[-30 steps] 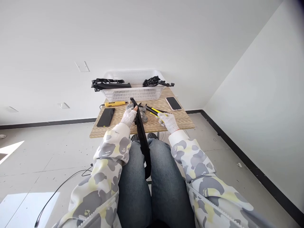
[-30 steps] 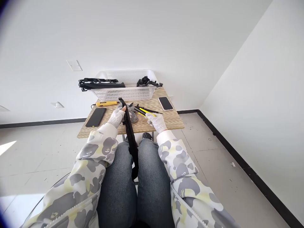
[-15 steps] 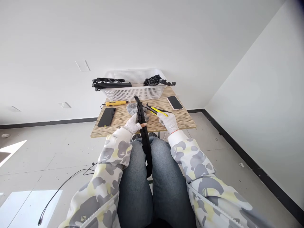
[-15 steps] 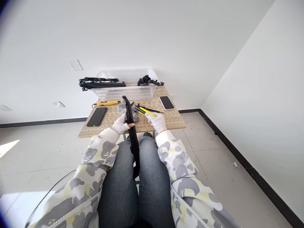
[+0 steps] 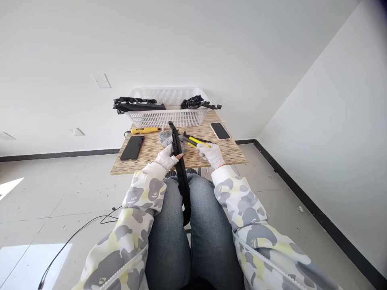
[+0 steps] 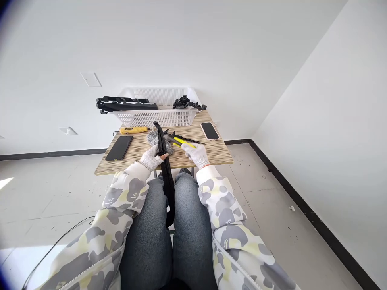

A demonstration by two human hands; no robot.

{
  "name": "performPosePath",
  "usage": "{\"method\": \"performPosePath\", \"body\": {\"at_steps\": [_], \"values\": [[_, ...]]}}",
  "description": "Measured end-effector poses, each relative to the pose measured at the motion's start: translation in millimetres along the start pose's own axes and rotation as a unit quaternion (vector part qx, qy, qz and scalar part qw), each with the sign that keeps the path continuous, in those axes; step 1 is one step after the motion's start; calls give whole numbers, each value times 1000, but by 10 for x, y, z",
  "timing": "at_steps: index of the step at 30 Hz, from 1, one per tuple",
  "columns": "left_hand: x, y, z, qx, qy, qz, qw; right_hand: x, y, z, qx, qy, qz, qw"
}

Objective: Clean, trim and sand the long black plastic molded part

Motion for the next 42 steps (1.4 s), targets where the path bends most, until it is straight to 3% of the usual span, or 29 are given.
{"method": "performPosePath", "body": {"at_steps": [8, 18, 32, 42], "values": [[-25, -23, 13, 16, -8, -11, 1000, -1, 17, 8, 9, 8, 7, 1000], [-14, 39, 42, -17, 61, 162, 985, 25, 14, 84, 25, 3, 55, 998], [-56, 25, 91, -9, 74, 202, 977, -9, 116, 99, 33, 12, 81, 996], [-67, -19, 77, 34, 63, 272, 960, -5, 111, 102, 45, 3, 75, 996]]}}
Point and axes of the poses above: each hand's wrist, its own z-axis towards the middle knuckle, its own y-axis out of the palm, x = y × z, the point moved 9 cm from there along z, towards the middle knuckle, and after that the axes turned 4 degrees about -y, right-handed, at the moved point
